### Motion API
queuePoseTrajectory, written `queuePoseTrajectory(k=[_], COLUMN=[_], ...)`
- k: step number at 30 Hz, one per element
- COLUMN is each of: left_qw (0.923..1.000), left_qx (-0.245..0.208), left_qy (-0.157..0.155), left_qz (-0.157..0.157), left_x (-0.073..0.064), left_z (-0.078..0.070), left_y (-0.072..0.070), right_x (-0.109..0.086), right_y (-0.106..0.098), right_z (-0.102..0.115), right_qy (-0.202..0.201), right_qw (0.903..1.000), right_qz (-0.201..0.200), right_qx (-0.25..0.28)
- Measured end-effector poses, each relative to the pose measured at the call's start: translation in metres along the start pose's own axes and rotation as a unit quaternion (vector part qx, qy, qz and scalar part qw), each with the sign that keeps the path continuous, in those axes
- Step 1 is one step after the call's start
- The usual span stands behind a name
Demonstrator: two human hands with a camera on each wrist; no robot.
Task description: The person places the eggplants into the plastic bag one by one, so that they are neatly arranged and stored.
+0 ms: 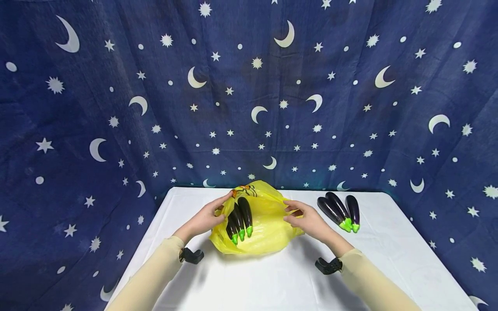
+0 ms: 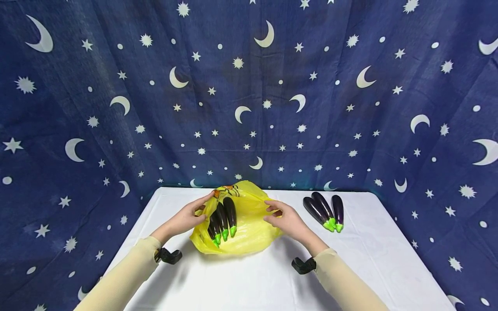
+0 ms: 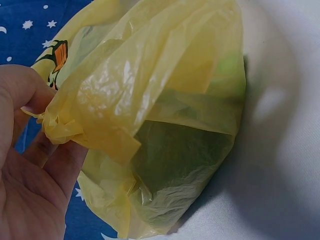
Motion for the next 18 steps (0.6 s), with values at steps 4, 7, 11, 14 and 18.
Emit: queuePoseTrajectory(k=[4,7,11,14,18], left_qw=[1.0,1.0,1.0,1.0,1.0], left_qx=[-0.001,-0.002,-0.003,-0.002,-0.003], left_qy=[-0.005,-0.004,-0.004,-0.003,-0.001], left_qz=[-0.001,0.0,-0.001,-0.003,0.0], left_x=[0.0,0.0,0.0,0.0,0.0], left_z=[0.001,0.001,0.001,0.001,0.0], left_y=[0.0,0.001,0.001,0.0,0.001], right_x=[-0.007,-0.011,-0.018,-0.023,-0.03], right_y=[-0.021,-0.034,-0.048,-0.055,-0.063], right_z=[-0.007,-0.014,-0.027,-0.039,-0.055], right_qy=[-0.012,-0.005,0.025,0.045,0.066], right_qw=[0.9996,0.9988,0.9965,0.9946,0.9926], right_qz=[-0.025,-0.048,-0.074,-0.085,-0.094], right_qx=[-0.004,-0.011,-0.029,-0.037,-0.038])
Point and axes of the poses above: each hand's wrist, its own x-axis towards the middle knuckle, its own y-axis out of the palm, z = x × y, the point moved 2 cm from there along x, towards the middle knuckle, and after that the axes turned 9 degrees about -y, right-handed, at the moved point
